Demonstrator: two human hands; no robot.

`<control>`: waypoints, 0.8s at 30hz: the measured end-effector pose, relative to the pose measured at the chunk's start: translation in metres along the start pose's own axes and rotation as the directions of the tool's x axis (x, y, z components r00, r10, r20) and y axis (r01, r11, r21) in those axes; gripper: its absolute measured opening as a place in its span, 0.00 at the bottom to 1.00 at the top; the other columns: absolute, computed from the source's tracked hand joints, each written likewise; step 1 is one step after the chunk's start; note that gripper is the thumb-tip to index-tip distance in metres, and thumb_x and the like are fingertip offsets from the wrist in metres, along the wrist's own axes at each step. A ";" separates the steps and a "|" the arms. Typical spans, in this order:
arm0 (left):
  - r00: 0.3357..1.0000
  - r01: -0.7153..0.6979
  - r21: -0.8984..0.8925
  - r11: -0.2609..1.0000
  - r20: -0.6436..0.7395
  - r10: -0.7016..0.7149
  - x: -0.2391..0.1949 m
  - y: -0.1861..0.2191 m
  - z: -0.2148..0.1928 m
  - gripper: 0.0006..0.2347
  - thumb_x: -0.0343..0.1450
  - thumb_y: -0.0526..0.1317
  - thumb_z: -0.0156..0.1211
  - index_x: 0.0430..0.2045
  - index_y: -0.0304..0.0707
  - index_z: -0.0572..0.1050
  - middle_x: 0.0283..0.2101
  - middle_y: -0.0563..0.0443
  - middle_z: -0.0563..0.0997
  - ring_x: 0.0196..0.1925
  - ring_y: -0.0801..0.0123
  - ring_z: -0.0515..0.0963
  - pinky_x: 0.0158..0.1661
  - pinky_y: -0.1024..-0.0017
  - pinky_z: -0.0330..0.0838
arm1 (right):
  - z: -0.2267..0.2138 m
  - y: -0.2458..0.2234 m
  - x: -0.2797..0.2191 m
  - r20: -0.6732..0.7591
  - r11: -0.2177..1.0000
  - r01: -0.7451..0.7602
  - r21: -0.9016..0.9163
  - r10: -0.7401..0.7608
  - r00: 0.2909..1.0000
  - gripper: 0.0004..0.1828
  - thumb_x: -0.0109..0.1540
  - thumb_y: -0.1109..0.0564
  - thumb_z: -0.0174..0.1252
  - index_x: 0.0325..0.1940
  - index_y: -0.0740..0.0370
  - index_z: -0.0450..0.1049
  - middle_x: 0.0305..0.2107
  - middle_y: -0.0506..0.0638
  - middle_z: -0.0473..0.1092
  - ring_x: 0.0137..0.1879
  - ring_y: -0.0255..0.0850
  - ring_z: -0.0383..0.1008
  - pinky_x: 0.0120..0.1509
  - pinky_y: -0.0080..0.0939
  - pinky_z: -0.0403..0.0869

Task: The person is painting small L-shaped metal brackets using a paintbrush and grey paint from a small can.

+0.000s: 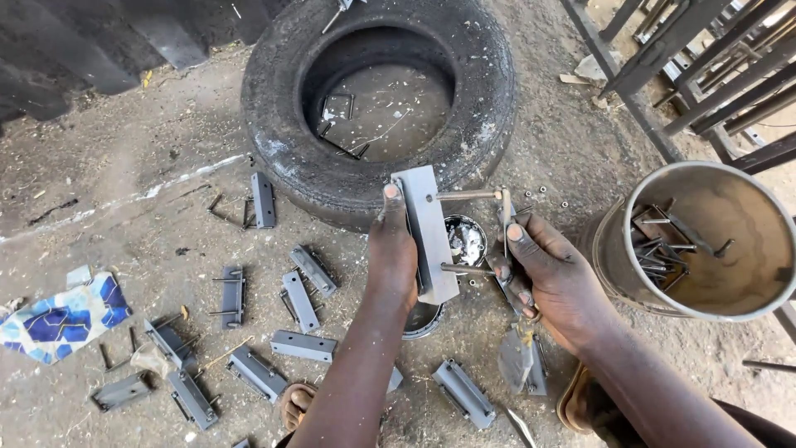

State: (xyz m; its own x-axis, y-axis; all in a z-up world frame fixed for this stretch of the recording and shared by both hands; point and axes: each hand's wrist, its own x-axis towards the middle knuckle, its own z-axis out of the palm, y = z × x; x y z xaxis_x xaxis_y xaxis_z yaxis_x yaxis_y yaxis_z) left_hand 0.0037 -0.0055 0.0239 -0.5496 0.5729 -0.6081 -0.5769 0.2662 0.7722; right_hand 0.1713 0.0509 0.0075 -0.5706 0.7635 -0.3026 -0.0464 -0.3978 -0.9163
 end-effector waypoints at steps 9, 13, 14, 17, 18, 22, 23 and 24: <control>0.998 -0.057 -0.041 0.998 -0.031 0.056 0.023 -0.032 -0.014 0.20 0.77 0.55 0.48 0.39 0.34 0.75 0.36 0.45 0.79 0.43 0.62 0.81 0.49 0.62 0.76 | 0.013 -0.001 -0.003 -0.006 0.986 -0.061 -0.158 0.060 0.998 0.14 0.74 0.51 0.45 0.45 0.63 0.68 0.20 0.54 0.63 0.19 0.37 0.57 0.16 0.33 0.62; 0.997 -0.057 -0.021 0.998 -0.044 0.056 0.013 -0.023 -0.012 0.21 0.76 0.56 0.48 0.40 0.33 0.73 0.37 0.44 0.78 0.45 0.61 0.79 0.50 0.61 0.75 | 0.026 -0.011 -0.011 -0.062 0.985 -0.084 -0.149 0.076 0.995 0.14 0.75 0.50 0.44 0.45 0.63 0.68 0.21 0.55 0.64 0.20 0.38 0.57 0.17 0.34 0.62; 0.997 -0.055 -0.011 0.998 -0.048 0.054 0.013 -0.022 -0.011 0.20 0.76 0.56 0.48 0.41 0.34 0.73 0.38 0.44 0.79 0.45 0.61 0.79 0.50 0.61 0.75 | 0.028 -0.013 -0.011 -0.074 0.985 -0.097 -0.144 0.087 0.993 0.16 0.75 0.49 0.43 0.44 0.62 0.67 0.21 0.55 0.63 0.20 0.38 0.57 0.17 0.34 0.61; 0.997 -0.056 -0.004 0.998 -0.050 0.055 0.014 -0.025 -0.011 0.21 0.75 0.57 0.49 0.42 0.35 0.73 0.39 0.43 0.79 0.46 0.60 0.79 0.50 0.61 0.74 | 0.023 -0.005 -0.007 -0.093 0.982 -0.112 -0.153 0.098 0.991 0.17 0.75 0.47 0.42 0.42 0.61 0.66 0.20 0.54 0.62 0.20 0.38 0.57 0.16 0.33 0.61; 0.997 -0.061 -0.008 0.998 -0.044 0.061 0.015 -0.027 -0.011 0.22 0.75 0.57 0.49 0.43 0.34 0.73 0.39 0.43 0.78 0.47 0.60 0.79 0.51 0.61 0.74 | 0.019 0.000 -0.005 -0.102 0.980 -0.111 -0.167 0.095 0.990 0.17 0.75 0.47 0.42 0.42 0.61 0.66 0.19 0.53 0.62 0.20 0.37 0.57 0.15 0.31 0.61; 0.997 -0.063 0.063 0.996 -0.039 0.065 0.008 -0.027 -0.004 0.22 0.75 0.58 0.48 0.43 0.35 0.70 0.38 0.44 0.76 0.46 0.62 0.77 0.50 0.61 0.73 | 0.033 -0.011 -0.012 -0.148 0.960 -0.153 -0.234 0.121 0.982 0.16 0.75 0.50 0.42 0.40 0.63 0.65 0.19 0.54 0.64 0.19 0.36 0.58 0.15 0.32 0.60; 0.997 -0.057 0.161 0.985 0.055 0.048 -0.003 -0.023 0.004 0.28 0.73 0.63 0.44 0.53 0.36 0.69 0.47 0.41 0.77 0.53 0.56 0.77 0.55 0.56 0.72 | 0.038 -0.012 -0.013 -0.132 0.951 -0.184 -0.248 0.155 0.979 0.15 0.74 0.51 0.43 0.41 0.64 0.67 0.19 0.53 0.64 0.18 0.34 0.57 0.13 0.31 0.60; 0.989 -0.060 0.256 0.965 0.147 0.023 -0.015 -0.018 0.011 0.35 0.71 0.68 0.40 0.62 0.38 0.69 0.56 0.37 0.78 0.60 0.50 0.77 0.60 0.51 0.70 | 0.043 -0.013 -0.014 -0.116 0.941 -0.214 -0.262 0.189 0.975 0.15 0.73 0.52 0.45 0.41 0.65 0.68 0.19 0.52 0.63 0.17 0.33 0.57 0.12 0.30 0.60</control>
State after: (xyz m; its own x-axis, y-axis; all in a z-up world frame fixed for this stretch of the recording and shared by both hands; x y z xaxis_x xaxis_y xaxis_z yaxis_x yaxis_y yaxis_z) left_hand 0.0285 -0.0104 0.0206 -0.4678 0.6864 -0.5568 -0.3687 0.4210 0.8288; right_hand 0.1447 0.0234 0.0346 -0.4696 0.7286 -0.4986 0.2934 -0.4038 -0.8665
